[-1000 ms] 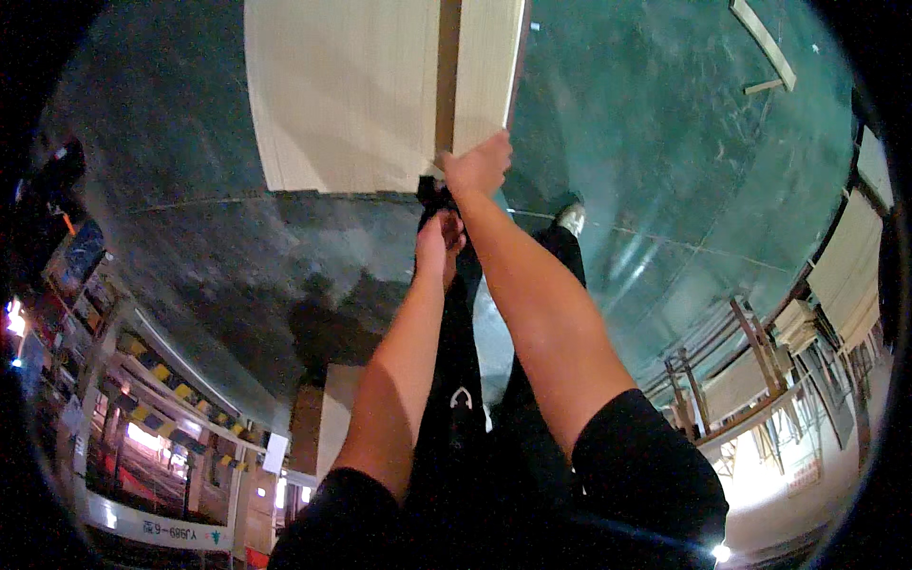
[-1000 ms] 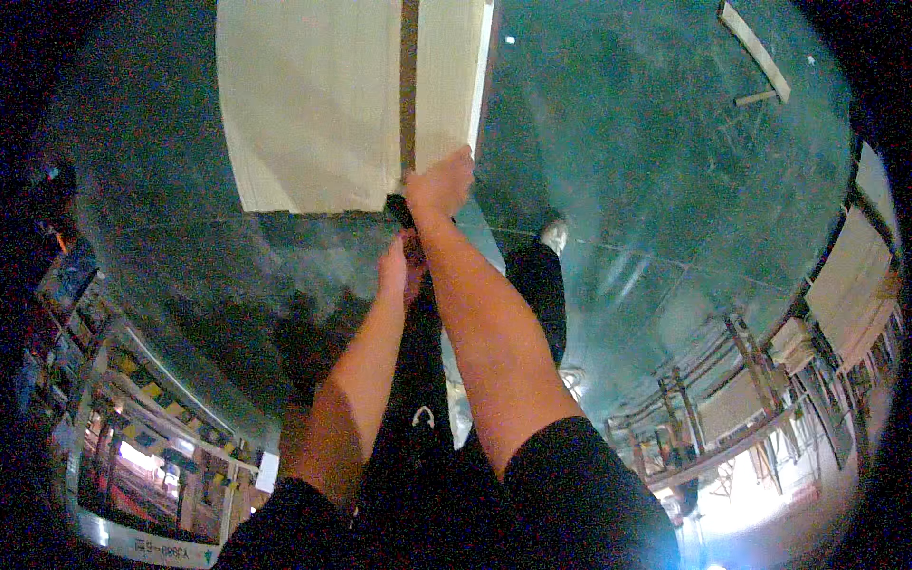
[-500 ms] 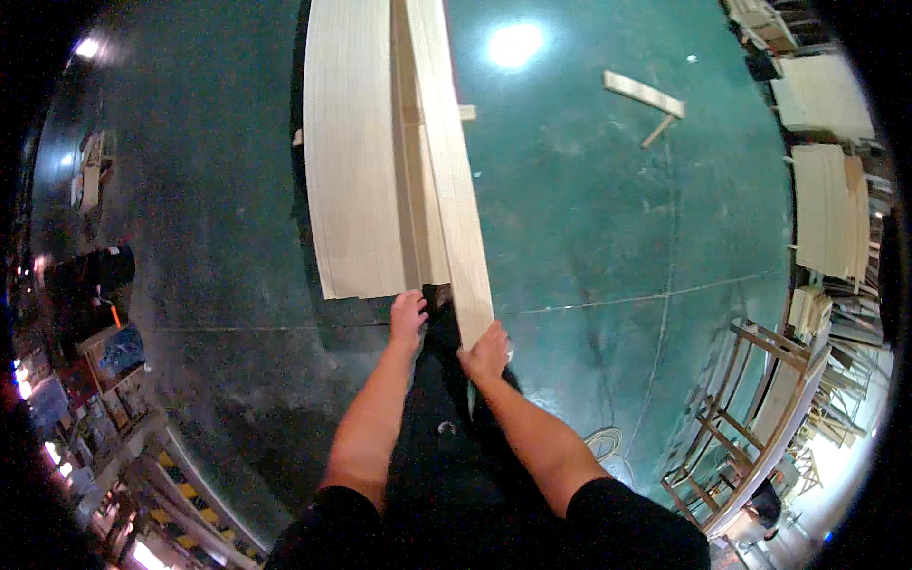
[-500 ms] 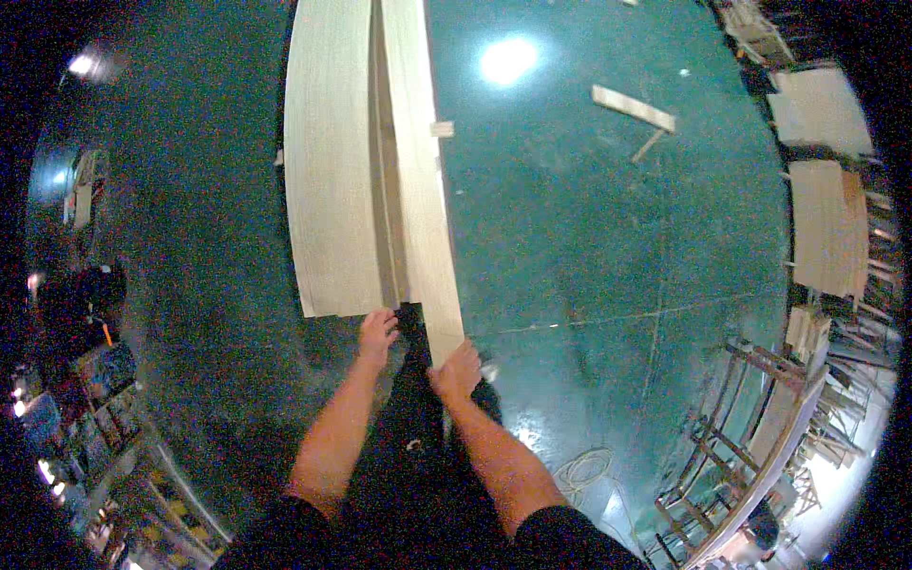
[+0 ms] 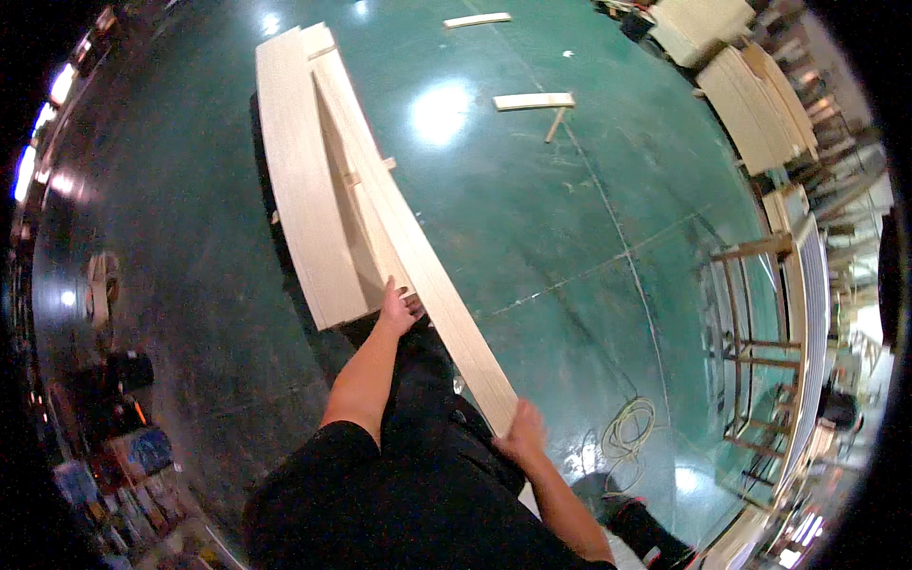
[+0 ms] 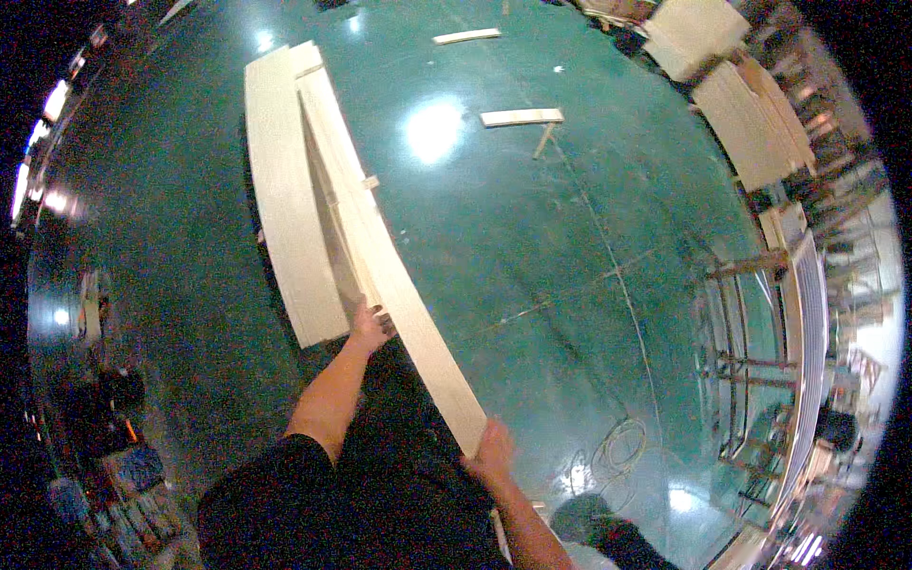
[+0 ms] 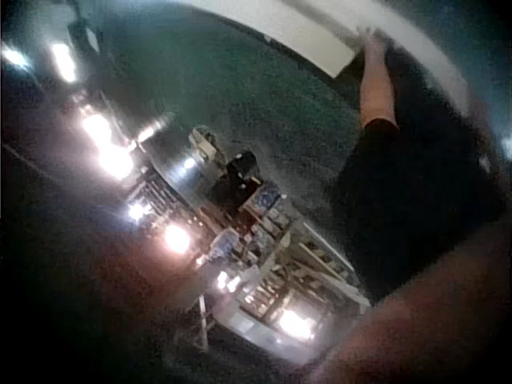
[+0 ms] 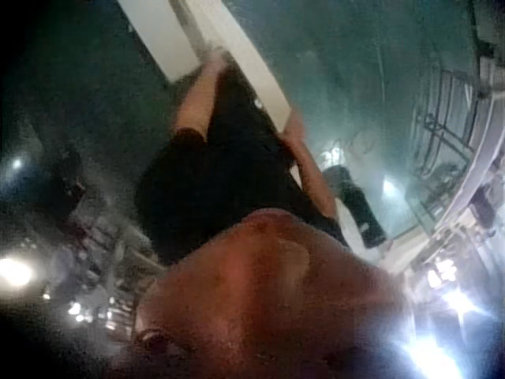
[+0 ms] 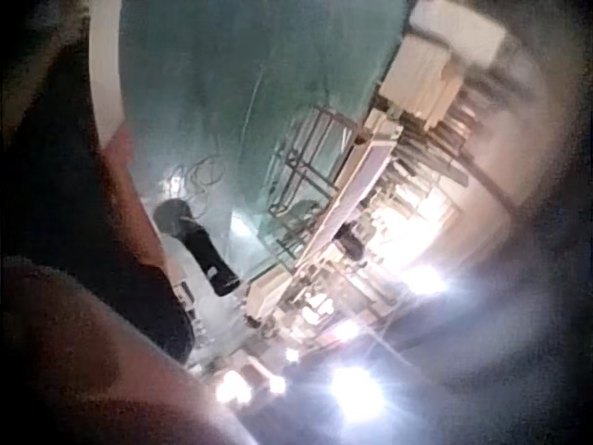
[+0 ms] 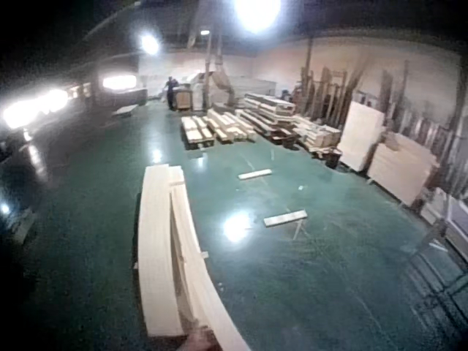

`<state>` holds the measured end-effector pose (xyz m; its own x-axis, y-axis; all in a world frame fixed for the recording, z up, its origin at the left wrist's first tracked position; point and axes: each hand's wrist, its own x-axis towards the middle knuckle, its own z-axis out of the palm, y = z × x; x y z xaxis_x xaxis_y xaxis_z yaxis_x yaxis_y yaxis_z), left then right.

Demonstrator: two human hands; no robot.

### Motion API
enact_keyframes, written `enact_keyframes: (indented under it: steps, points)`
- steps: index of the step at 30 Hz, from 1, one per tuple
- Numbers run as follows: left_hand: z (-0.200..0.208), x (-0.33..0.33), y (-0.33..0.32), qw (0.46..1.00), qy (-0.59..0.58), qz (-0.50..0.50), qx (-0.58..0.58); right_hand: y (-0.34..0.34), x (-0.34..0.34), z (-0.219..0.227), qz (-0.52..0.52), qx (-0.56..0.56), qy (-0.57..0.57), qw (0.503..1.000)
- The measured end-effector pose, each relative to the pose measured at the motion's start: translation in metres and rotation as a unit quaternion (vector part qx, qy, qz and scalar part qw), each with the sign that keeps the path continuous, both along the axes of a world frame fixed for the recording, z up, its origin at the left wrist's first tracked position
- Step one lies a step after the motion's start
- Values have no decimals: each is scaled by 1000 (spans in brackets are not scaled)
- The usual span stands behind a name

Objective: The person assembles a large wooden frame by placing slats and small blocks onto a base structure. They use a nail gun to secure the pieces in place and adjust the frame's position on the workbench.

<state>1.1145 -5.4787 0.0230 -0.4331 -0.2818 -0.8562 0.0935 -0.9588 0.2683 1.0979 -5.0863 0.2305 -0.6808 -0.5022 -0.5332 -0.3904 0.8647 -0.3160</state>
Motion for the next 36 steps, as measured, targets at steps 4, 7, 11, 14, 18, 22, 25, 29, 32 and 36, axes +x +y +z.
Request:
enact_keyframes:
  steps: [4,7,11,14,18,22,25,29,32,36]
  points:
    - [-9,-27,-31,998,54,20,27,71,12,104,-23,130,-13,991]
    - [-48,-32,-72,993,109,-18,-38,132,-10,181,19,131,-8,991]
    - [-15,-75,-114,995,77,54,-16,166,-5,271,-28,136,78,987]
    - [12,-94,-116,992,49,19,-115,174,-29,339,-50,178,-28,982]
    - [27,-102,-98,980,30,-15,-195,186,-43,338,-63,199,-72,975]
    - [46,-119,-56,966,28,-56,-249,222,-44,279,-68,280,-54,956]
    - [54,-121,-24,957,20,-60,-284,260,-59,229,-42,269,32,962]
    - [74,-163,59,961,33,-128,-245,317,-85,212,-104,226,-31,968]
    - [65,-204,106,956,63,-134,-252,396,-140,168,-94,180,-33,979]
    - [65,-294,197,933,79,-146,-319,510,-239,112,-92,148,-89,981]
